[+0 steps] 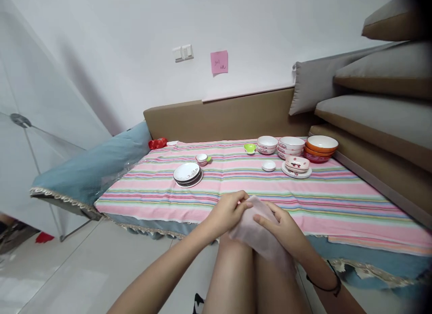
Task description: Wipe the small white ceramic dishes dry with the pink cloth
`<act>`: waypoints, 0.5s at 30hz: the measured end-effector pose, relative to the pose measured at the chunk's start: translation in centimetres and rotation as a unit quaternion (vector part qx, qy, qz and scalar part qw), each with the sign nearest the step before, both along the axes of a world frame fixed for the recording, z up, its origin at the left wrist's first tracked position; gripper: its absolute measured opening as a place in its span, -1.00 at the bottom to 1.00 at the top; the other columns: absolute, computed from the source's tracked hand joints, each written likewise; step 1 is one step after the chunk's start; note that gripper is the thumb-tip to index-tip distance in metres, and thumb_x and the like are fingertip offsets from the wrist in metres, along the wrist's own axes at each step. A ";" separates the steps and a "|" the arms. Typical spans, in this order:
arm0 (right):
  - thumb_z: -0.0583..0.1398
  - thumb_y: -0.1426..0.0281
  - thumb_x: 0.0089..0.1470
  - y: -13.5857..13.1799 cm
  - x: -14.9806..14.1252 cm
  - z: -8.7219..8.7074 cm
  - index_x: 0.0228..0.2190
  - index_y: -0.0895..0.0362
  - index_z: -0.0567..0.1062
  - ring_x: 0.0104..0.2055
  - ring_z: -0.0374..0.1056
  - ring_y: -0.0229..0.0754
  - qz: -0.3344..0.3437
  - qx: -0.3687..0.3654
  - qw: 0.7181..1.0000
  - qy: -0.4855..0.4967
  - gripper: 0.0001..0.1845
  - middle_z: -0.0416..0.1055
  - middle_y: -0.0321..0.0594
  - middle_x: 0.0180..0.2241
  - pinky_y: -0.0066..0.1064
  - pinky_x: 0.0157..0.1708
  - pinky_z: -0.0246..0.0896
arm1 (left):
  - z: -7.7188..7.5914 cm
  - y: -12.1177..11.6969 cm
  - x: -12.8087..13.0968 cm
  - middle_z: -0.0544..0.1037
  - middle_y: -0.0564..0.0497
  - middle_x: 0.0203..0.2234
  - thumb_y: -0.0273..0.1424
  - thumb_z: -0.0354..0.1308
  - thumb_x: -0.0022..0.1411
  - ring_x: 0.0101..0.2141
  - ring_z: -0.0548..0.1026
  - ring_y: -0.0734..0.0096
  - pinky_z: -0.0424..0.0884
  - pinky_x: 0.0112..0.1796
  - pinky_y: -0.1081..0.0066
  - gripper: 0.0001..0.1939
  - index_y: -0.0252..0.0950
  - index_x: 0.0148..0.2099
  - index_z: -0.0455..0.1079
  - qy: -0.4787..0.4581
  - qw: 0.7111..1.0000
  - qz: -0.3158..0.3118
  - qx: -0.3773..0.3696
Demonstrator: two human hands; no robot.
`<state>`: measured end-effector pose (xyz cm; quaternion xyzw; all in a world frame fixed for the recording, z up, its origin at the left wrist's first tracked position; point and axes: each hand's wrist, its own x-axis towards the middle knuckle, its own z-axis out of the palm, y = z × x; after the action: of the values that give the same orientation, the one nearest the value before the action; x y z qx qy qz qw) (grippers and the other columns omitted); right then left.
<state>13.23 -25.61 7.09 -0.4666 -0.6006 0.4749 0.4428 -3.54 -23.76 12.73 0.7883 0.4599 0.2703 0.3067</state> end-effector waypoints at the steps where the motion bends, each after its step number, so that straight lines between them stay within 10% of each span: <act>1: 0.22 0.08 -0.03 0.5 -0.1 -0.6 -0.14 0.08 0.47 -0.08 0.40 0.01 0.010 -0.016 0.999 0.026 -0.54 0.51 -0.16 -0.15 -0.24 -0.12 0.31 | -0.6 0.3 0.0 0.44 0.05 -0.46 -0.36 -0.03 0.26 -0.39 0.38 0.41 0.22 -0.35 0.45 -0.83 -0.27 -0.38 0.28 0.009 1.000 0.002 0.017; 7: 0.23 0.02 -0.05 3.4 -0.2 -3.8 -0.36 0.12 0.53 -0.30 0.45 0.02 0.051 -0.144 0.984 0.092 -0.58 0.54 -0.20 -0.39 -0.26 -0.33 0.35 | -2.8 2.8 -1.1 0.39 0.14 -0.53 -0.19 0.17 0.14 -0.48 0.37 0.43 0.16 -0.50 0.51 -0.66 -0.22 -0.08 0.30 0.021 0.996 -0.014 -0.090; 11: 0.28 0.05 -0.12 6.8 0.1 -5.8 -0.28 0.09 0.56 -0.25 0.48 0.08 0.017 -0.213 0.968 0.135 -0.57 0.56 -0.20 -0.35 -0.21 -0.31 0.39 | -4.0 6.2 -3.0 0.35 0.15 -0.64 -0.24 0.25 0.05 -0.57 0.33 0.50 0.10 -0.57 0.53 -0.79 -0.26 -0.35 0.41 0.091 0.986 -0.058 -0.129; 15: 0.28 0.00 -0.18 12.9 -0.5 -9.4 -0.36 0.06 0.60 -0.26 0.49 0.15 -0.040 -0.221 0.963 0.149 -0.57 0.58 -0.16 -0.38 -0.11 -0.31 0.45 | -6.0 12.5 -5.6 0.51 0.13 -0.59 -0.41 0.10 0.17 -0.58 0.45 0.51 0.28 -0.49 0.53 -0.89 -0.22 -0.33 0.47 0.183 0.972 0.057 -0.132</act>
<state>12.76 -12.75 -2.29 -0.5006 -0.3885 0.6421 0.4315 -9.17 -11.24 6.77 0.7494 0.5842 0.0752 0.3024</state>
